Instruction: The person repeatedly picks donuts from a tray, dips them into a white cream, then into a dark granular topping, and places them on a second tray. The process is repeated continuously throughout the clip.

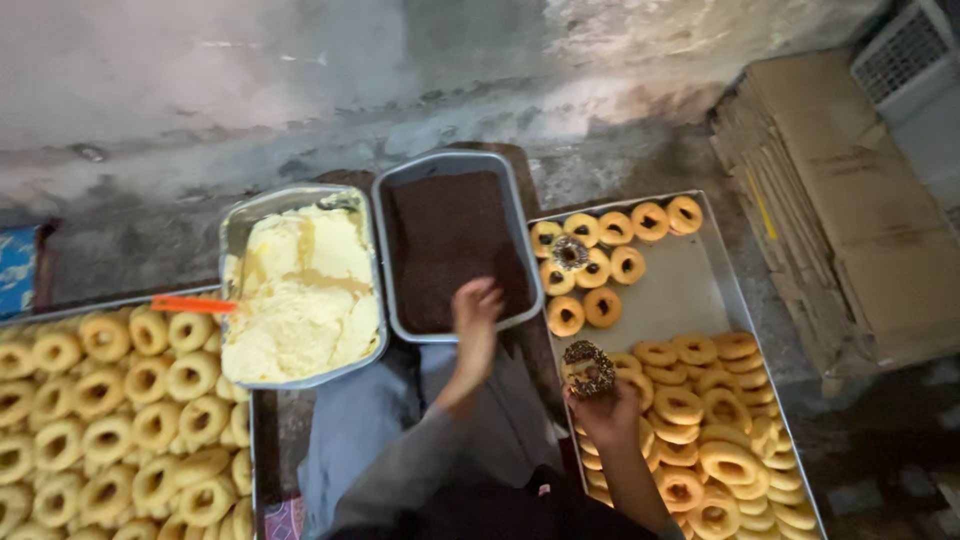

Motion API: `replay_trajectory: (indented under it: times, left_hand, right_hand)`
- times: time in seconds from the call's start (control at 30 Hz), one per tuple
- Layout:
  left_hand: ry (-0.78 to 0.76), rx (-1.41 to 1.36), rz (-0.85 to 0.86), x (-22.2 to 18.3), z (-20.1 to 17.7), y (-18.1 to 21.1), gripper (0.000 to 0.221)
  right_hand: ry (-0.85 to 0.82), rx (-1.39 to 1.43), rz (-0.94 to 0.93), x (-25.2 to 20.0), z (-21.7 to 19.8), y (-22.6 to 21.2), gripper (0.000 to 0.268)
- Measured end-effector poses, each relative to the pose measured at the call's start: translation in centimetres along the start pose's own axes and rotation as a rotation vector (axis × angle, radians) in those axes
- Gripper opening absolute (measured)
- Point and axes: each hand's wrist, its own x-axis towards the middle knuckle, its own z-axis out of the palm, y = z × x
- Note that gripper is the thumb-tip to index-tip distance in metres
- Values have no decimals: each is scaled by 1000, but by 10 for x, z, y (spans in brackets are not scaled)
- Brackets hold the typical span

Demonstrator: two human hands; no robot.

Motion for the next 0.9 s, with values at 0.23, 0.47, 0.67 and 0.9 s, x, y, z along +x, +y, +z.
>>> replay_trajectory:
  times: [0.23, 0.47, 0.67, 0.9]
  left_hand:
    - [487, 786, 361, -125, -147, 126, 37]
    - [564, 1396, 312, -120, -199, 144, 87]
    - [450, 1500, 70, -97, -196, 160, 94]
    - [309, 1744, 75, -82, -204, 165, 92]
  right_hand:
    - [9, -116, 96, 0, 20, 46, 48]
    - [-40, -212, 218, -5, 50, 107, 47]
    - [-142, -213, 263, -23, 62, 151, 44]
    - [-72, -341, 227, -48, 62, 180, 38]
